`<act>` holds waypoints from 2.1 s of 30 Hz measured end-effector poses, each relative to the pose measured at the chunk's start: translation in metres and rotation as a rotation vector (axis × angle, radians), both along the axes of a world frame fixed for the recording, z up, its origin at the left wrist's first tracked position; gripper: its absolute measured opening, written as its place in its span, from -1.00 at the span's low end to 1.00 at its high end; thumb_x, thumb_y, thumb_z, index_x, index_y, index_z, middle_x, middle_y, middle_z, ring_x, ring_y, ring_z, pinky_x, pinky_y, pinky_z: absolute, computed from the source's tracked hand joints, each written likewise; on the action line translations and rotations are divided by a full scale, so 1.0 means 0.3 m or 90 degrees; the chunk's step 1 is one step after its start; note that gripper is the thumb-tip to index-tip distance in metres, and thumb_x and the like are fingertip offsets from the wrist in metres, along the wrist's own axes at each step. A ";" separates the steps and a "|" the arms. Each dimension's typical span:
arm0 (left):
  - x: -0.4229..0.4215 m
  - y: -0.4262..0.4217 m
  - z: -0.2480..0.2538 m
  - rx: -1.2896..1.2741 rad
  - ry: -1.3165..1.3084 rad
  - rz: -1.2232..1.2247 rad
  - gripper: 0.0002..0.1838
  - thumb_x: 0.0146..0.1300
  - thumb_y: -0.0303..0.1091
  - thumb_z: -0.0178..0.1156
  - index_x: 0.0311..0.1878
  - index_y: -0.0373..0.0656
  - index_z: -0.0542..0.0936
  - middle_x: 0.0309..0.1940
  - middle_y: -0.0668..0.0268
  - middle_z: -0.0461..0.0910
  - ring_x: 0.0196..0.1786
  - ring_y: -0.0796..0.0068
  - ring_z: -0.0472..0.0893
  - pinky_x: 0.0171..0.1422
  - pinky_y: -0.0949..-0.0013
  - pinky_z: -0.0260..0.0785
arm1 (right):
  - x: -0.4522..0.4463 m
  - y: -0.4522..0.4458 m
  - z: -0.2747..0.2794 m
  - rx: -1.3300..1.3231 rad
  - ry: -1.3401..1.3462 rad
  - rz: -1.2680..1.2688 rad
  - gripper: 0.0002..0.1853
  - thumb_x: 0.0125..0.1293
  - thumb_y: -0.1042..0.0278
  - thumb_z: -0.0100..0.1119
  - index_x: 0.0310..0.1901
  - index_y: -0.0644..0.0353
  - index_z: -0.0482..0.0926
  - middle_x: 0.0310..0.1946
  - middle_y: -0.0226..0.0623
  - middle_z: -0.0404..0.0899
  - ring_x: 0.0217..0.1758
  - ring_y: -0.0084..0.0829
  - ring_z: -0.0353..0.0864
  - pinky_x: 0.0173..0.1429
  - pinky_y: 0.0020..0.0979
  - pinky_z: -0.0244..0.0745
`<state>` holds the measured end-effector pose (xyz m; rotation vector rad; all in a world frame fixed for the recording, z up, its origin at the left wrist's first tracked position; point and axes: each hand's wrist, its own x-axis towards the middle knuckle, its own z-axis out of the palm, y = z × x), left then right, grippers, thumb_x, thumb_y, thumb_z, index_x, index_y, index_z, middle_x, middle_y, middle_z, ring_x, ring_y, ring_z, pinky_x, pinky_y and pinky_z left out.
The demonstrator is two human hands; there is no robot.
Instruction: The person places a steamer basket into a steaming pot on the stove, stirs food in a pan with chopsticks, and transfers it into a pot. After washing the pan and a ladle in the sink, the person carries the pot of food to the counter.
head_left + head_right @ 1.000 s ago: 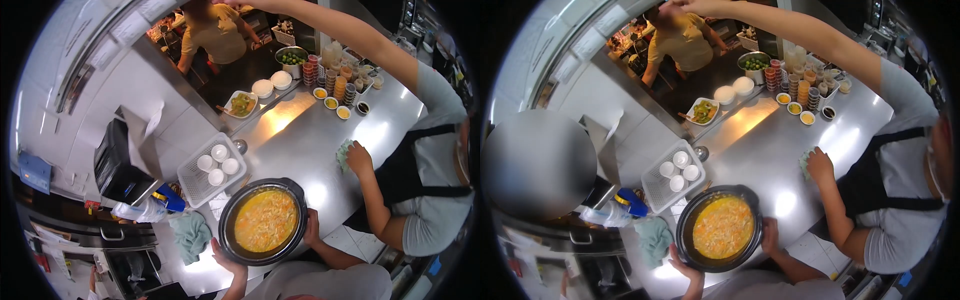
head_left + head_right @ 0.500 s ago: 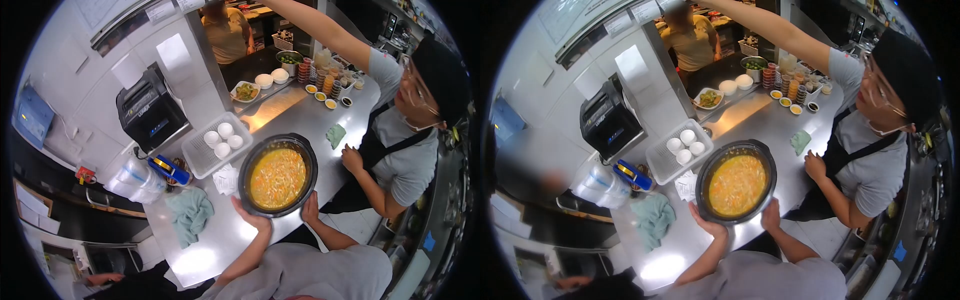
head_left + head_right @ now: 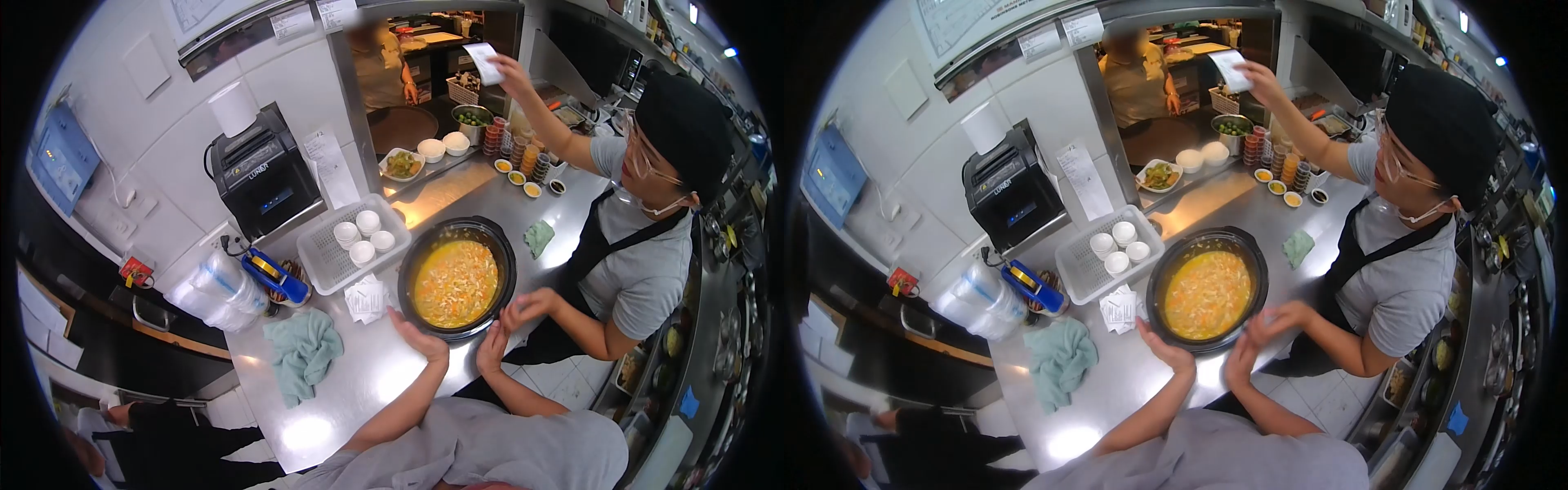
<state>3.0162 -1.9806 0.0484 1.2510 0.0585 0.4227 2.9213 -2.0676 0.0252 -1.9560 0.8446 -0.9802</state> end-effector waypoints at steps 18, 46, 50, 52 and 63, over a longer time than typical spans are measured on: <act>0.249 -0.258 0.006 0.106 0.032 -0.029 -0.29 0.56 0.00 -0.37 0.49 -0.45 0.00 0.53 -0.13 -0.04 0.59 0.02 -0.05 0.61 0.20 -0.25 | 0.305 -0.388 0.130 -0.722 0.396 0.652 -0.65 0.15 0.19 0.10 -0.07 0.21 0.48 -0.07 -0.24 0.47 0.12 -0.32 0.42 0.24 -0.36 0.36; 0.337 0.033 0.154 0.219 -0.103 -0.396 -0.30 0.44 -0.19 0.07 0.53 -0.20 0.07 0.48 0.00 0.17 0.52 0.13 0.19 0.48 0.16 0.11 | 0.375 -0.224 -0.139 -0.029 0.091 0.122 -0.48 0.54 0.15 -0.20 0.33 0.39 0.31 0.32 0.17 0.31 0.38 0.12 0.24 0.47 -0.06 0.08; 0.055 0.494 0.024 0.523 -0.034 0.017 -0.61 0.31 -0.25 0.23 0.16 -0.19 0.57 0.02 0.07 0.61 0.07 0.08 0.54 0.28 0.13 0.27 | 0.126 0.046 -0.134 -0.160 0.110 0.330 -0.55 0.49 0.27 -0.09 0.29 0.38 0.36 0.25 0.09 0.39 0.27 0.03 0.36 0.39 -0.10 0.18; 0.020 0.739 -0.071 0.696 0.082 0.144 -0.53 0.28 -0.14 0.27 0.21 -0.11 0.55 0.08 0.07 0.56 0.08 0.04 0.49 0.26 0.07 0.23 | 0.099 0.171 -0.129 -0.150 0.108 0.568 -0.57 0.43 0.34 0.01 0.28 0.31 0.38 0.17 0.02 0.46 0.17 -0.02 0.42 0.28 -0.11 0.25; 0.066 1.142 -0.388 1.097 0.028 0.071 -0.66 0.40 -0.29 -0.18 -0.26 -0.23 0.59 -0.24 0.00 0.54 -0.21 -0.09 0.51 -0.10 -0.09 0.31 | 0.529 0.890 -0.096 -0.463 0.182 0.655 -0.42 0.24 0.27 0.10 0.33 0.09 0.40 0.28 -0.10 0.40 0.24 -0.08 0.39 0.29 0.01 0.25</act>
